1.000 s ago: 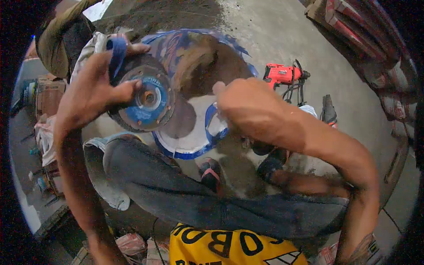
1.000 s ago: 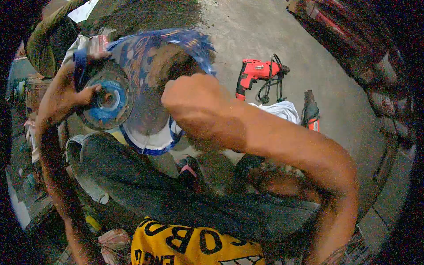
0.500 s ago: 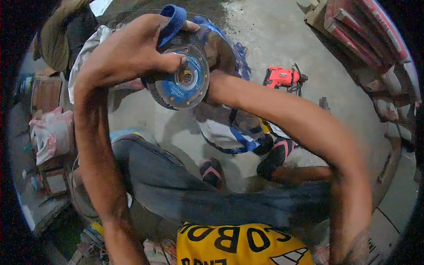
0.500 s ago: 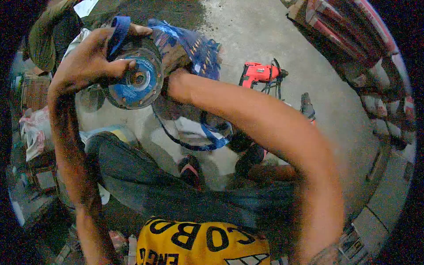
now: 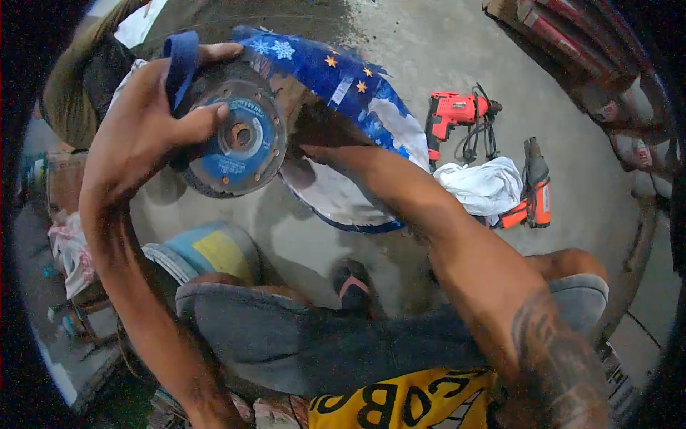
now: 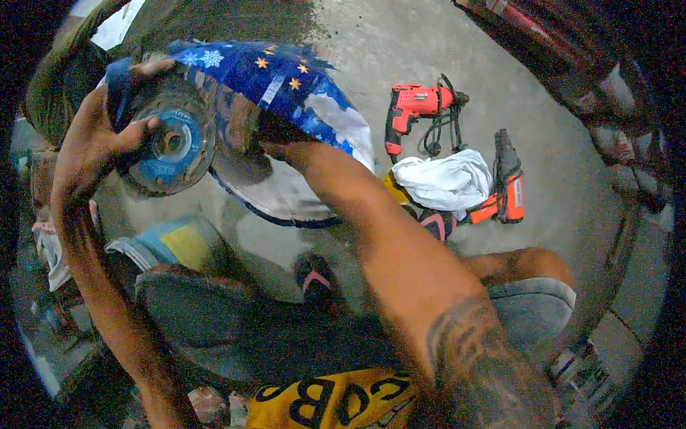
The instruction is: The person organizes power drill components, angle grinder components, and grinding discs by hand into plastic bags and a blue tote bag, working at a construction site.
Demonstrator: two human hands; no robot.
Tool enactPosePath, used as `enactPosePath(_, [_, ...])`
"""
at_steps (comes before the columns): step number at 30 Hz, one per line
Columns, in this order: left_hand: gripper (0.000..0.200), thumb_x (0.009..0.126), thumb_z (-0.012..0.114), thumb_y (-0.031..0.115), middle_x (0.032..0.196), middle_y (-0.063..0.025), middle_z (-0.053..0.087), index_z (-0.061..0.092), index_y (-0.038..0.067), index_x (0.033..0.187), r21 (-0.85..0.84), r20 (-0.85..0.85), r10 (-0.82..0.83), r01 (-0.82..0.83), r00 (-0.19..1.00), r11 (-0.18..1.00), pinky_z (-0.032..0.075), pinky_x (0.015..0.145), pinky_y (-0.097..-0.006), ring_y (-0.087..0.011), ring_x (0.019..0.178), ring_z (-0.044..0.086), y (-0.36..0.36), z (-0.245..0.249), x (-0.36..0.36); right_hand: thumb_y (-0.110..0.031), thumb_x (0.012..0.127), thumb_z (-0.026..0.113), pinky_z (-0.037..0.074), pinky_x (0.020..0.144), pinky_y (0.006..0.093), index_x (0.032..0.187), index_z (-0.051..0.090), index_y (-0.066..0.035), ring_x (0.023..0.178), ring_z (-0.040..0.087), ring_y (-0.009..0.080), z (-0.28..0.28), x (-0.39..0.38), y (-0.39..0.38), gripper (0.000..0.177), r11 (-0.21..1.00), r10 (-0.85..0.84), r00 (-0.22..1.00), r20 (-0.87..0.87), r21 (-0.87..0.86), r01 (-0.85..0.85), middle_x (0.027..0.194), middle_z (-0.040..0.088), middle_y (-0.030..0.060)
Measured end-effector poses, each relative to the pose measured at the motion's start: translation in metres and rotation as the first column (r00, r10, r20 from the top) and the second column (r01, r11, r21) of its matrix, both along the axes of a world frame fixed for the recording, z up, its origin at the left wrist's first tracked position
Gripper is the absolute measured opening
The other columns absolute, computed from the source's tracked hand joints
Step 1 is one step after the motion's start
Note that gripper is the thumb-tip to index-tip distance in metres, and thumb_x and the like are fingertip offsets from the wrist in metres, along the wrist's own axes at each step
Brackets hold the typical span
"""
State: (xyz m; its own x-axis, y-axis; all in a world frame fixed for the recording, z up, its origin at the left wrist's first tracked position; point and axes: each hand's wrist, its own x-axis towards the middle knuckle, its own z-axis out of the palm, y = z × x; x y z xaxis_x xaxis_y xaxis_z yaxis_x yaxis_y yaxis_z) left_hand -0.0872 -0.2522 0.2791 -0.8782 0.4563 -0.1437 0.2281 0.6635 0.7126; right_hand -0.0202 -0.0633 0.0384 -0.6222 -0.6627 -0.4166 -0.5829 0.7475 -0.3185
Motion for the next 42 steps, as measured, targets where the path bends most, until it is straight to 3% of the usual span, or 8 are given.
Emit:
enactPosePath(4, [0.049, 0.074, 0.068, 0.008, 0.112, -0.0102, 0.061, 0.057, -0.001, 0.121, -0.156, -0.138, -0.101, 0.079, 0.985, 0.985, 0.043, 0.095, -0.0294, -0.0155, 0.102, 0.057, 0.008, 0.008, -0.001, -0.017, 0.081, 0.057, 0.050, 0.065, 0.0460, 0.087, 0.064, 0.003, 0.076, 0.063, 0.0409, -0.011, -0.001, 0.004, 0.022, 0.999, -0.039, 0.999, -0.002, -0.035, 0.039, 0.077, 0.064, 0.0225])
enactPosePath(11, [0.050, 0.072, 0.070, 0.010, 0.117, -0.0096, 0.060, 0.058, -0.001, 0.120, -0.059, -0.040, 0.020, -0.023, 0.999, 0.998, 0.037, 0.102, -0.0312, -0.0181, 0.111, 0.054, -0.002, -0.010, -0.008, -0.017, 0.082, 0.057, 0.051, 0.065, 0.0458, 0.088, 0.064, 0.003, 0.077, 0.063, 0.0408, -0.023, -0.013, -0.002, 0.023, 0.996, -0.076, 0.997, 0.007, -0.048, 0.077, 0.077, 0.064, 0.0225])
enactPosePath(21, [0.050, 0.074, 0.067, 0.008, 0.113, -0.0092, 0.062, 0.057, 0.001, 0.122, -0.086, 0.036, 0.008, -0.005, 0.999, 0.996, 0.043, 0.095, -0.0291, -0.0160, 0.102, 0.058, 0.007, -0.017, -0.031, -0.019, 0.083, 0.057, 0.051, 0.066, 0.0454, 0.089, 0.064, 0.003, 0.077, 0.063, 0.0407, -0.022, -0.029, -0.014, 0.024, 0.995, -0.073, 0.997, 0.011, -0.065, 0.073, 0.078, 0.064, 0.0226])
enactPosePath(24, [0.050, 0.075, 0.067, 0.008, 0.111, -0.0087, 0.062, 0.056, 0.001, 0.123, -0.093, -0.093, -0.029, 0.020, 0.995, 0.995, 0.044, 0.093, -0.0287, -0.0152, 0.100, 0.058, -0.010, -0.022, -0.025, -0.019, 0.083, 0.057, 0.051, 0.067, 0.0453, 0.090, 0.064, 0.003, 0.077, 0.063, 0.0406, -0.022, -0.041, -0.012, 0.024, 0.999, -0.047, 0.998, -0.034, -0.028, 0.046, 0.078, 0.064, 0.0226])
enactPosePath(25, [0.049, 0.075, 0.066, 0.008, 0.110, -0.0085, 0.062, 0.057, 0.001, 0.123, -0.056, -0.009, 0.016, -0.016, 1.000, 0.998, 0.044, 0.092, -0.0281, -0.0149, 0.099, 0.058, -0.018, -0.019, -0.020, -0.019, 0.083, 0.057, 0.051, 0.067, 0.0453, 0.090, 0.064, 0.003, 0.077, 0.063, 0.0406, -0.019, -0.047, -0.011, 0.024, 0.999, -0.031, 0.998, -0.054, -0.009, 0.030, 0.078, 0.064, 0.0226])
enactPosePath(28, [0.049, 0.075, 0.065, 0.009, 0.107, -0.0083, 0.062, 0.057, 0.001, 0.123, -0.060, -0.093, 0.021, -0.027, 0.995, 0.998, 0.045, 0.090, -0.0275, -0.0142, 0.096, 0.058, -0.032, -0.020, -0.016, -0.019, 0.083, 0.057, 0.051, 0.067, 0.0452, 0.090, 0.064, 0.003, 0.078, 0.063, 0.0406, 0.001, -0.079, -0.004, 0.025, 0.999, 0.016, 0.994, -0.110, 0.043, -0.012, 0.078, 0.064, 0.0226])
enactPosePath(36, [0.049, 0.075, 0.066, 0.012, 0.098, -0.0071, 0.064, 0.056, 0.001, 0.122, -0.073, 0.059, 0.090, -0.086, 0.994, 0.994, 0.048, 0.082, -0.0268, -0.0131, 0.088, 0.059, -0.041, -0.021, -0.026, -0.020, 0.084, 0.057, 0.051, 0.068, 0.0449, 0.091, 0.064, 0.003, 0.078, 0.063, 0.0404, 0.075, -0.138, 0.039, 0.026, 0.986, 0.134, 0.976, -0.172, 0.118, -0.114, 0.079, 0.064, 0.0226])
enactPosePath(42, [0.051, 0.074, 0.066, 0.012, 0.098, -0.0074, 0.064, 0.055, 0.000, 0.123, -0.127, 0.084, 0.111, -0.100, 0.990, 0.987, 0.048, 0.082, -0.0268, -0.0132, 0.087, 0.060, -0.039, -0.024, -0.031, -0.028, 0.090, 0.055, 0.051, 0.072, 0.0450, 0.095, 0.062, 0.003, 0.082, 0.063, 0.0399, 0.125, -0.120, 0.071, 0.033, 0.955, 0.276, 0.960, 0.055, -0.133, -0.267, 0.083, 0.064, 0.0243])
